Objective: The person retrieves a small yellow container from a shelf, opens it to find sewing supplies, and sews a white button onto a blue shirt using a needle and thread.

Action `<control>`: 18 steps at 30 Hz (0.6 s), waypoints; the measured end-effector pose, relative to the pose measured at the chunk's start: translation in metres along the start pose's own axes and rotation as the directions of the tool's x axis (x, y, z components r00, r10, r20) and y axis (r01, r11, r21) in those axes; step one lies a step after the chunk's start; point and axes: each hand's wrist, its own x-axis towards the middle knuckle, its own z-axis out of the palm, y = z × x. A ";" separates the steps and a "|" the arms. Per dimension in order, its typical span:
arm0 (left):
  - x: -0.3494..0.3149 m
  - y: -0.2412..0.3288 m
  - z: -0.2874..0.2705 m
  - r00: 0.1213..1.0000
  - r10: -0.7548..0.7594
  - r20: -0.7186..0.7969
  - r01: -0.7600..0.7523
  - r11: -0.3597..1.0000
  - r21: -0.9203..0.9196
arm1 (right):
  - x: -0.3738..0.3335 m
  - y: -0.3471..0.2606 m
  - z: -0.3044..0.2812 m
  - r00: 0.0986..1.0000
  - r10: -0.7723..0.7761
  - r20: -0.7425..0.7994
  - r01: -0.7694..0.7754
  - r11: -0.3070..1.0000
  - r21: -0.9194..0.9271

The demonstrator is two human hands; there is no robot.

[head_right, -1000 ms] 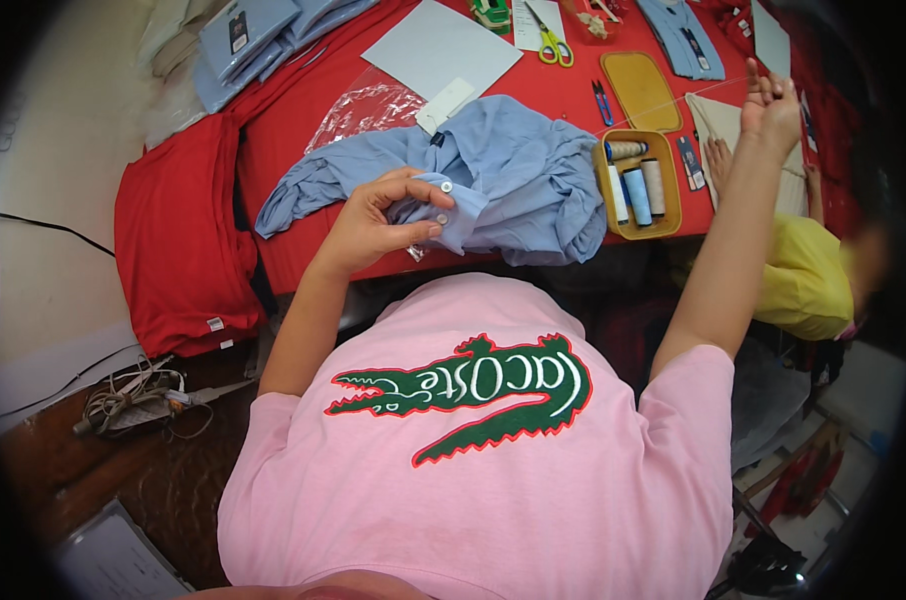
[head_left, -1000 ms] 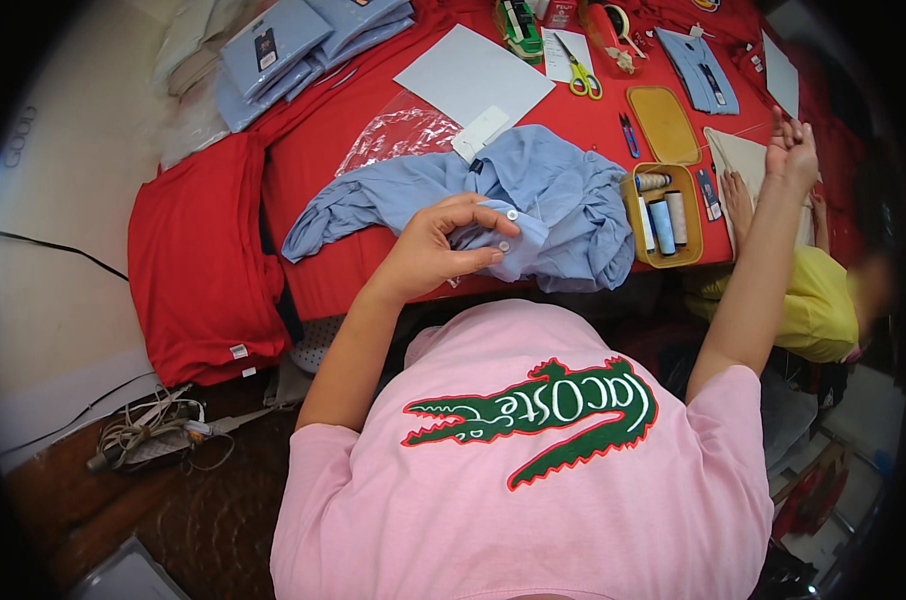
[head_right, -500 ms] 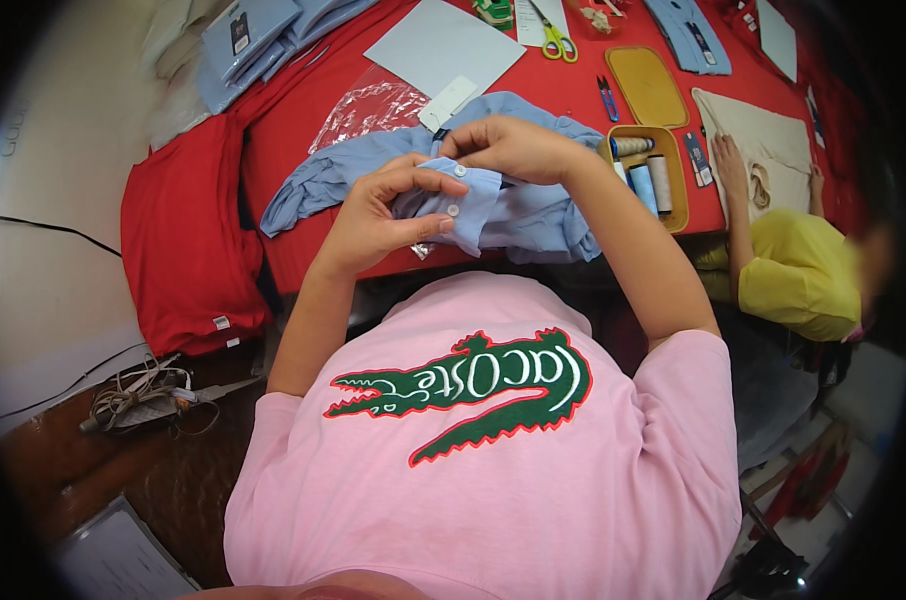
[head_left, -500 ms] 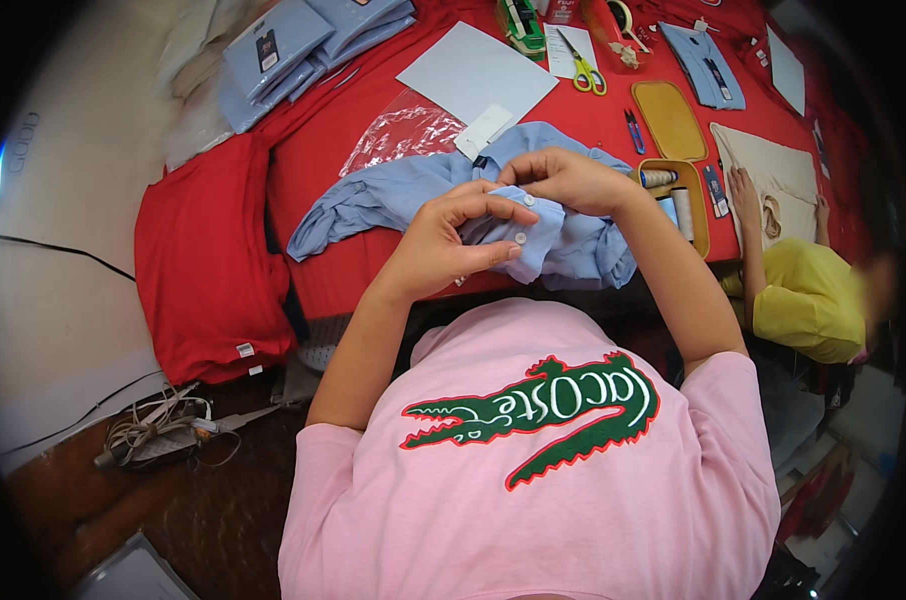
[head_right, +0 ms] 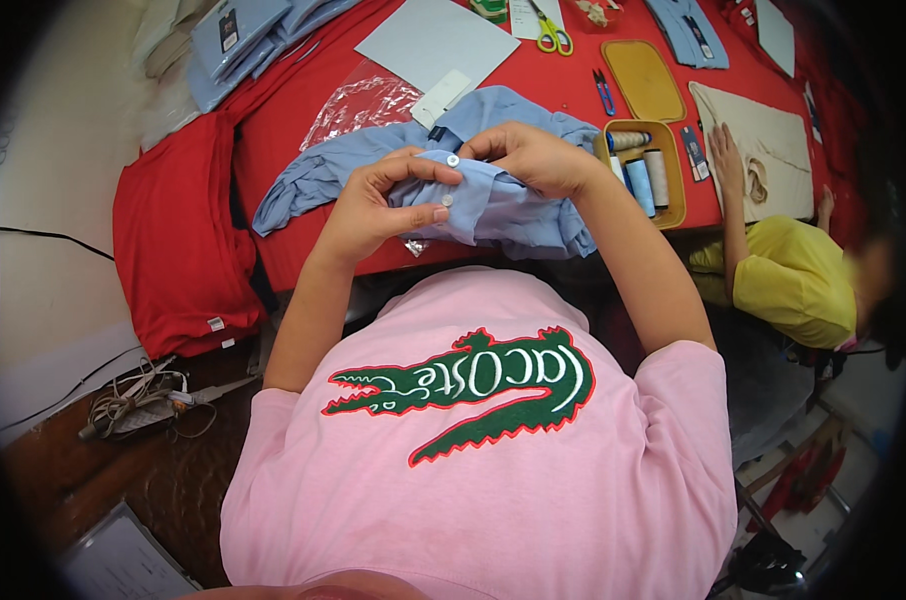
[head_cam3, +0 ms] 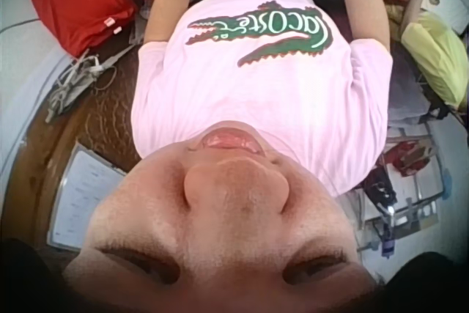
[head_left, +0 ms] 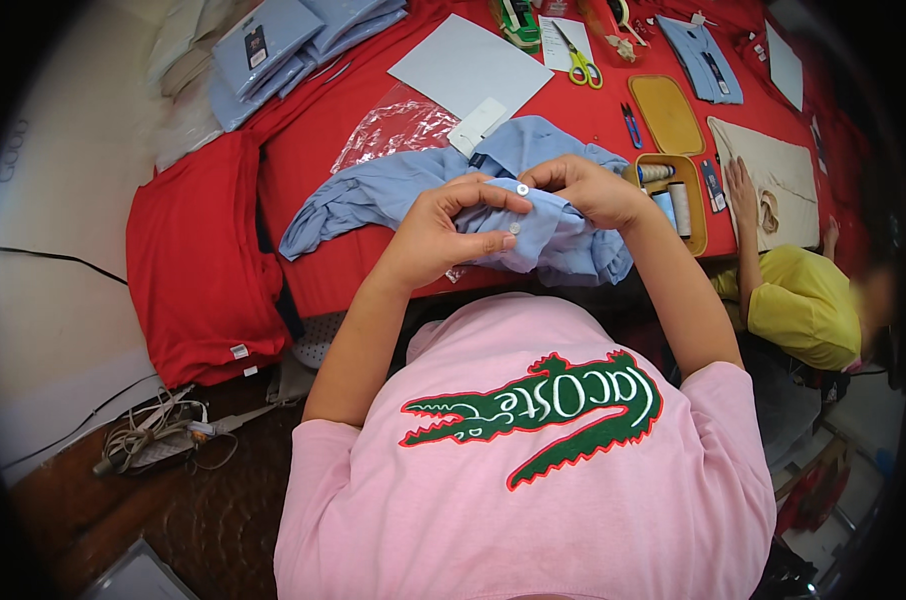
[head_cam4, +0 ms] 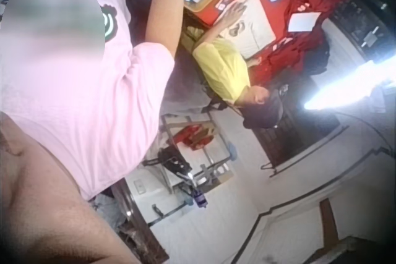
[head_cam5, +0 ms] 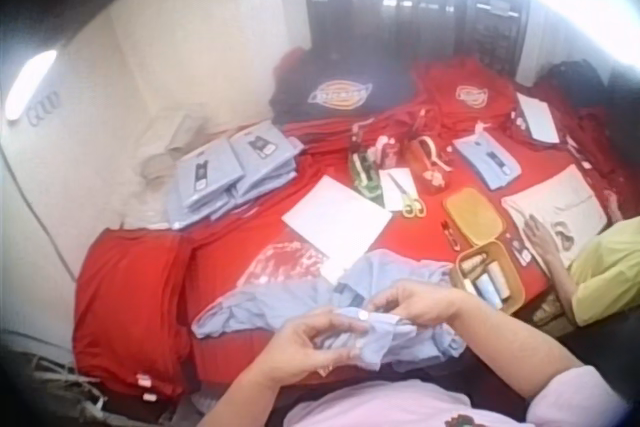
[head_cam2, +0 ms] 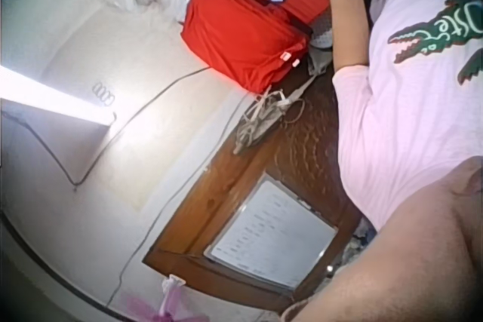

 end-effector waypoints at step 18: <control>0.003 -0.002 0.001 1.000 0.013 -0.002 -0.013 1.000 0.014 | 0.000 0.028 -0.001 0.998 0.010 -0.059 0.001 0.983 0.184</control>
